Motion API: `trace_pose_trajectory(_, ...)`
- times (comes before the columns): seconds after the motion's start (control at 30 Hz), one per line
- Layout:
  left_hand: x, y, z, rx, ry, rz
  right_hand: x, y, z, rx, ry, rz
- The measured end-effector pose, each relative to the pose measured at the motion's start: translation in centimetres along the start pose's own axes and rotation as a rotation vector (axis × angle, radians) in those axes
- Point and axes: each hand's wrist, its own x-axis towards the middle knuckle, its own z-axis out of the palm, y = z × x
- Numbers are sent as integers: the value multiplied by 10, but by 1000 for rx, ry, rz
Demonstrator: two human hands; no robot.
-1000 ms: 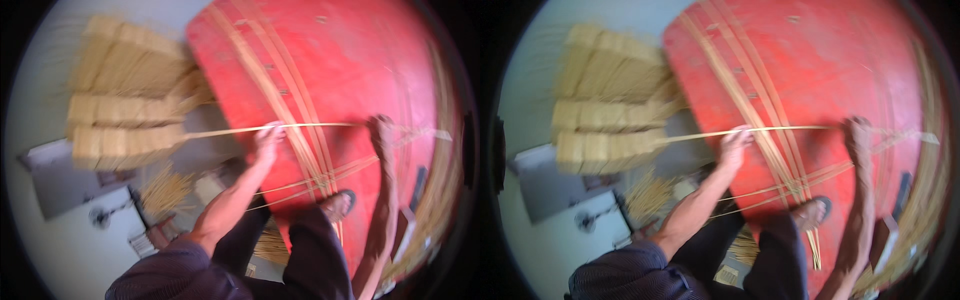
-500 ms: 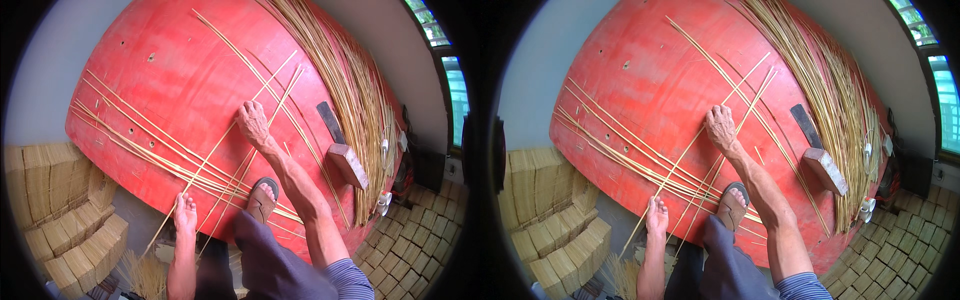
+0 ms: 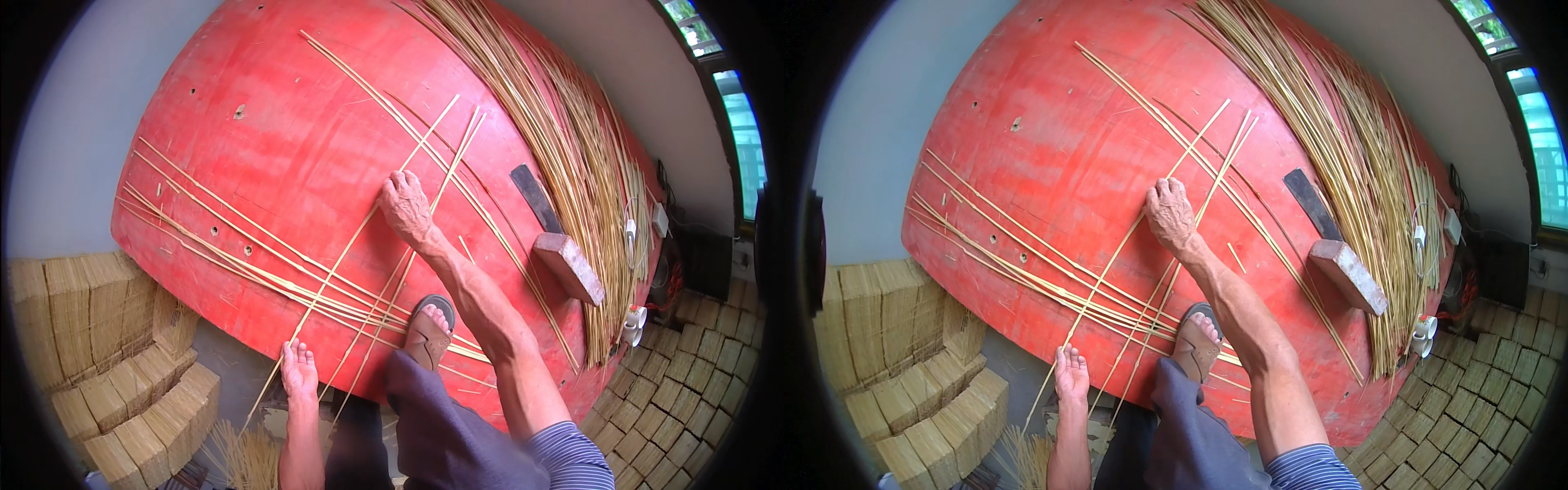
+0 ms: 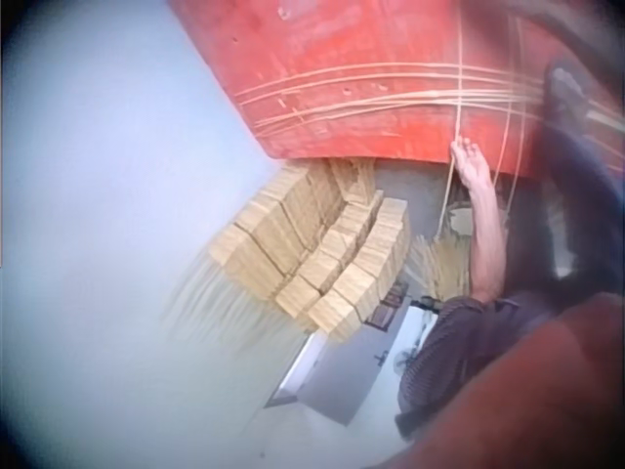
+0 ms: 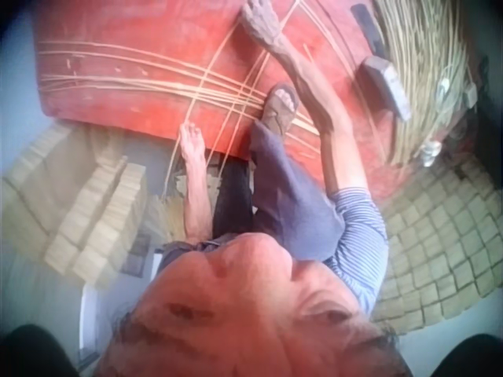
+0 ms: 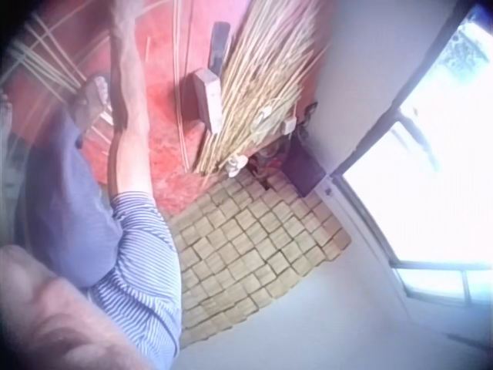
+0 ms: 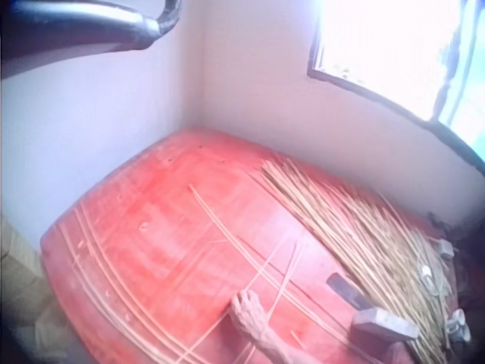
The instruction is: The person weaves thin bamboo strips on a large red curved surface, alternating strips over and under to form a grid pattern. The person uses both hands to place and adjust the strips, occasionally using a foot to hold them in place.
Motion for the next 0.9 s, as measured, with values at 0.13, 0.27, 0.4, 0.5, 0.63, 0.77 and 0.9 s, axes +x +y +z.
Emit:
trace_pose_trajectory(0.13,3,-2,-2,-3,-22,11,0,1,-1,5,9,-11)
trace_pose_trajectory(0.27,3,-1,-1,13,-17,22,1,0,-4,24,10,-9)
trace_pose_trajectory(0.4,-11,8,9,162,-9,-186,1,0,-8,8,8,-21)
trace_pose_trajectory(0.5,-26,14,26,654,-115,-57,0,-13,-15,45,-30,-67)
trace_pose_trajectory(0.63,-25,19,74,1203,-154,692,-22,-55,-13,228,-244,-203)
trace_pose_trajectory(0.77,-6,17,85,1452,-282,932,-31,-72,1,251,-298,-249)
trace_pose_trajectory(0.9,-18,19,93,1497,-290,894,-39,-70,6,279,-310,-268)
